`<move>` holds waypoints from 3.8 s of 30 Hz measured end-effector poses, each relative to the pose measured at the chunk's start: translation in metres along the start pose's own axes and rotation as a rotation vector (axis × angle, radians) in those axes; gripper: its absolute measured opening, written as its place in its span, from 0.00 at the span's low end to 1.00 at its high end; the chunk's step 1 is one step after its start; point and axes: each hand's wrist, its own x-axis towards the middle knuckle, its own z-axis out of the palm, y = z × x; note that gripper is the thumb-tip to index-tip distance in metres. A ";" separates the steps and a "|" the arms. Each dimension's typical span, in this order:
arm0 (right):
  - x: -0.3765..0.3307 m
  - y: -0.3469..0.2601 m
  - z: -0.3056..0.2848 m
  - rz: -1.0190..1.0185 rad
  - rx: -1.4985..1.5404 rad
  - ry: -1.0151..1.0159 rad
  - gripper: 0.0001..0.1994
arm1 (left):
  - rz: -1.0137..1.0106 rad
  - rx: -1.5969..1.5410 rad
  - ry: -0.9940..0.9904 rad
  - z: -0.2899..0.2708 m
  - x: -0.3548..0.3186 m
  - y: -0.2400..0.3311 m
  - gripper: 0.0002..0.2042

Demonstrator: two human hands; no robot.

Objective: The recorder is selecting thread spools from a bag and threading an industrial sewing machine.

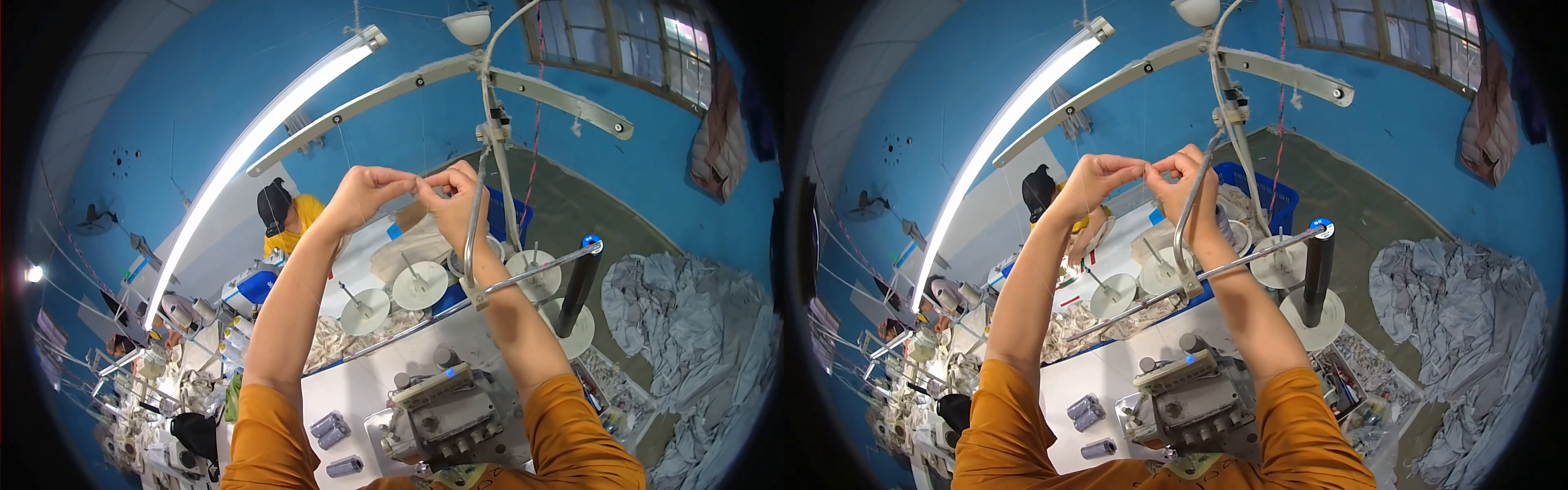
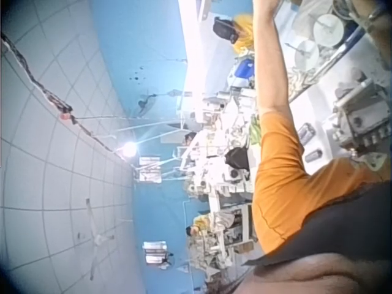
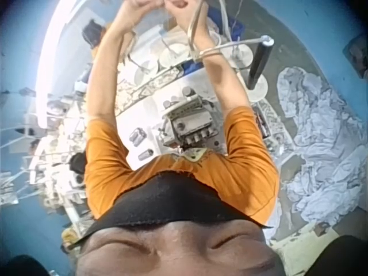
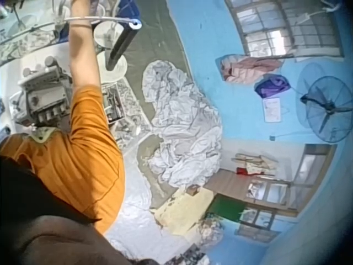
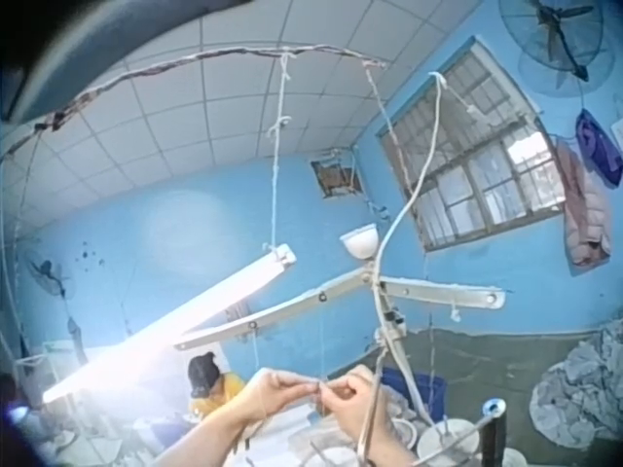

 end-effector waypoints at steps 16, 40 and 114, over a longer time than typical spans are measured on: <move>-0.029 0.032 -0.041 0.611 1.412 -0.217 0.08 | 0.446 0.495 0.180 0.006 0.008 -0.017 0.06; -0.184 -0.010 -0.141 0.311 -0.282 -0.231 0.16 | -1.041 0.430 -0.253 0.040 -0.576 -0.155 0.19; -0.652 -0.093 -0.611 1.270 -0.078 0.123 0.12 | -0.277 -1.743 -0.246 0.506 -0.546 0.069 0.38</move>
